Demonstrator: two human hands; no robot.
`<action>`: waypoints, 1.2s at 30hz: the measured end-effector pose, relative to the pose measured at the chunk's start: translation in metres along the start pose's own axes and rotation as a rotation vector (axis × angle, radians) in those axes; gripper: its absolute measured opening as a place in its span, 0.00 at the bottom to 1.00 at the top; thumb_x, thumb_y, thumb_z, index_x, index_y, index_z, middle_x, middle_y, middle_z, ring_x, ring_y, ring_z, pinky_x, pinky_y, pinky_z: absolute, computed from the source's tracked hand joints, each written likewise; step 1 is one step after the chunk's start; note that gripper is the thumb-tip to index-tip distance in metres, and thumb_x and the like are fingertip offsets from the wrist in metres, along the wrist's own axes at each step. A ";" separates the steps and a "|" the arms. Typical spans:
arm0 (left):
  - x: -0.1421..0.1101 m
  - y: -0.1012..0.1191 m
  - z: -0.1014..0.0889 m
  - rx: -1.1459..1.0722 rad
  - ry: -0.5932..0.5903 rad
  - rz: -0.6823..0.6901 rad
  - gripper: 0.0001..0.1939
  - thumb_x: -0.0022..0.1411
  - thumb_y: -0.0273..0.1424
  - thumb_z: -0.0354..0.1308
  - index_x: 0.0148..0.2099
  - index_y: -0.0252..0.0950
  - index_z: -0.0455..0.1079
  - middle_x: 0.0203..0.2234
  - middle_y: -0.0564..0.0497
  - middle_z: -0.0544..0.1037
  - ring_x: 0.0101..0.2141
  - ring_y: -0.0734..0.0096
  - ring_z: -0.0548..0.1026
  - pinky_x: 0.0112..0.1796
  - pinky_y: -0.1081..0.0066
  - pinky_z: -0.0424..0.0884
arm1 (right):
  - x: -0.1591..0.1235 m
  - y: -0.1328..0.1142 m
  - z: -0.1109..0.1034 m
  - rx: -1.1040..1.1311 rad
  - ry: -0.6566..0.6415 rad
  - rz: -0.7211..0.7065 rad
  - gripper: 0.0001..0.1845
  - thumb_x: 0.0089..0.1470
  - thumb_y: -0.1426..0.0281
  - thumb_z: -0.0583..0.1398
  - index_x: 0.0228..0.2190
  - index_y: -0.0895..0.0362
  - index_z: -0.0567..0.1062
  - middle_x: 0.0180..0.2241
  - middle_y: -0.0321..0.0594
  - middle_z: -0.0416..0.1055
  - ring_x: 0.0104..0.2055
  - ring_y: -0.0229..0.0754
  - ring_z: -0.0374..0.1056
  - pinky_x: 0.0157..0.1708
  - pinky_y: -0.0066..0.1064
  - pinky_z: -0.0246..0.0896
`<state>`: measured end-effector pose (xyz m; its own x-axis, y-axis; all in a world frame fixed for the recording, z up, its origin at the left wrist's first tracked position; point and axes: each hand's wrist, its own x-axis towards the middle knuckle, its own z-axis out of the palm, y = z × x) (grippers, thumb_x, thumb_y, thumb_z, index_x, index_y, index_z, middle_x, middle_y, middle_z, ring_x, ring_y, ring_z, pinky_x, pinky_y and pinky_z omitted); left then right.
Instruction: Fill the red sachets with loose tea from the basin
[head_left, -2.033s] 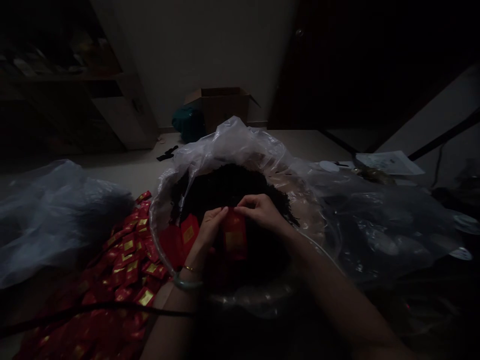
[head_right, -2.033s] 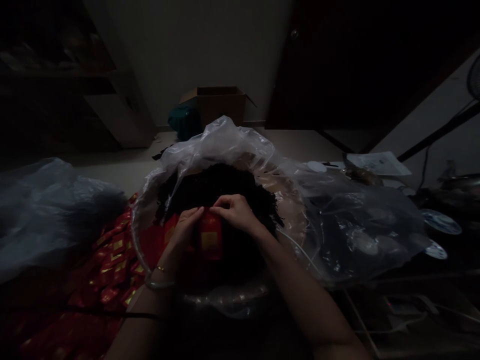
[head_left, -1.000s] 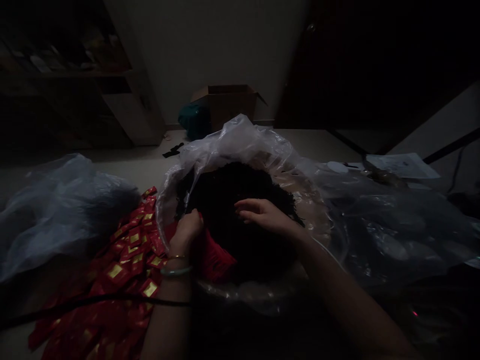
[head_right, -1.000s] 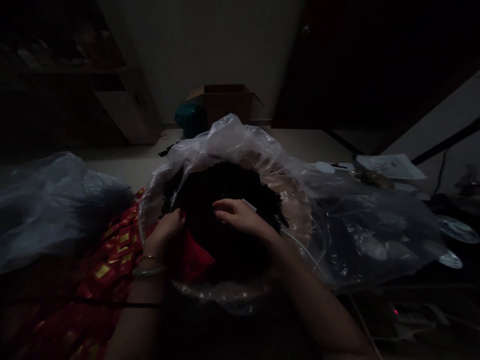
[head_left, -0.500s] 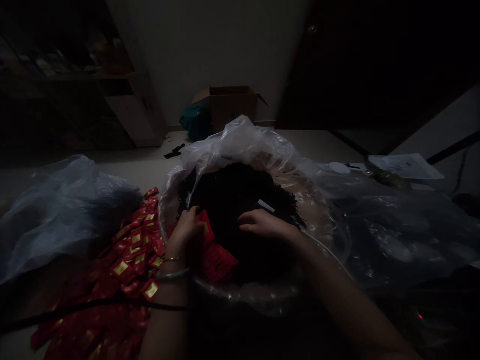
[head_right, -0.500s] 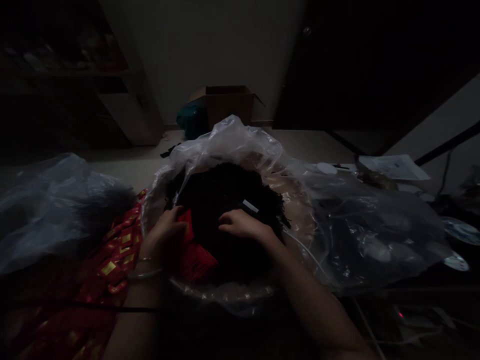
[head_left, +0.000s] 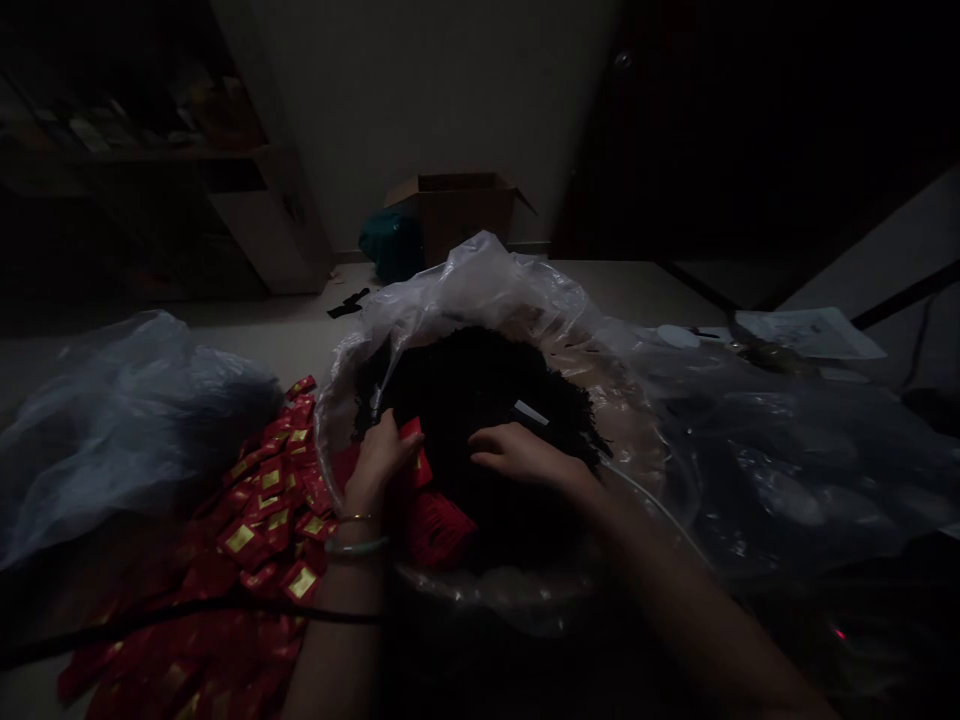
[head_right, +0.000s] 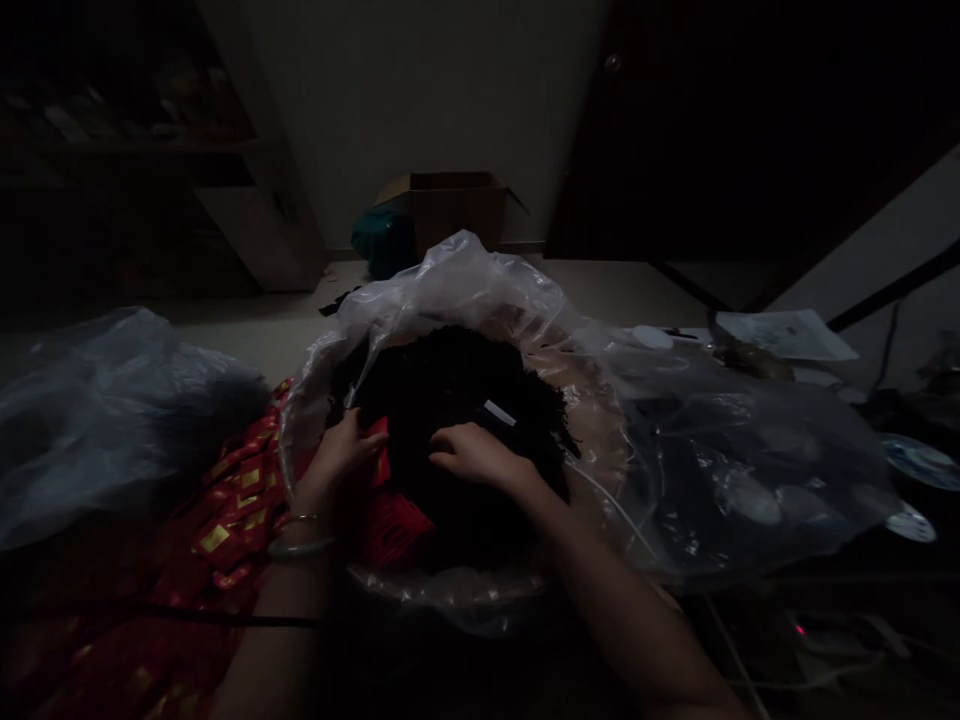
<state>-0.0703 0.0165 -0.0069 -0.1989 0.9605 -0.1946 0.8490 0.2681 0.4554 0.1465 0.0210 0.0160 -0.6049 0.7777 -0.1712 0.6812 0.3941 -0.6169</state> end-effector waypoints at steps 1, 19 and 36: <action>0.000 0.001 0.000 0.013 -0.008 -0.004 0.25 0.55 0.34 0.58 0.53 0.28 0.62 0.45 0.34 0.75 0.46 0.51 0.73 0.41 0.65 0.67 | 0.000 0.000 0.001 -0.004 -0.002 -0.001 0.17 0.55 0.70 0.57 0.46 0.61 0.75 0.46 0.47 0.74 0.47 0.49 0.70 0.47 0.36 0.63; -0.010 0.017 0.000 -0.475 -0.083 0.369 0.19 0.46 0.33 0.62 0.43 0.32 0.72 0.31 0.51 0.78 0.31 0.65 0.74 0.33 0.71 0.68 | 0.014 -0.003 0.022 0.166 0.525 -0.214 0.26 0.52 0.68 0.61 0.53 0.56 0.66 0.51 0.47 0.69 0.52 0.45 0.66 0.51 0.39 0.61; -0.024 0.054 0.024 -1.228 -0.223 0.215 0.16 0.44 0.34 0.63 0.37 0.32 0.76 0.27 0.52 0.78 0.27 0.73 0.72 0.29 0.75 0.66 | 0.014 0.006 0.021 -0.283 0.997 -0.388 0.08 0.57 0.71 0.56 0.35 0.57 0.75 0.38 0.46 0.72 0.44 0.47 0.62 0.44 0.41 0.62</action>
<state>-0.0080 0.0057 0.0013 0.0742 0.9918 -0.1038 -0.1814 0.1158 0.9766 0.1335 0.0241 -0.0058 -0.2813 0.5731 0.7697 0.6639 0.6954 -0.2751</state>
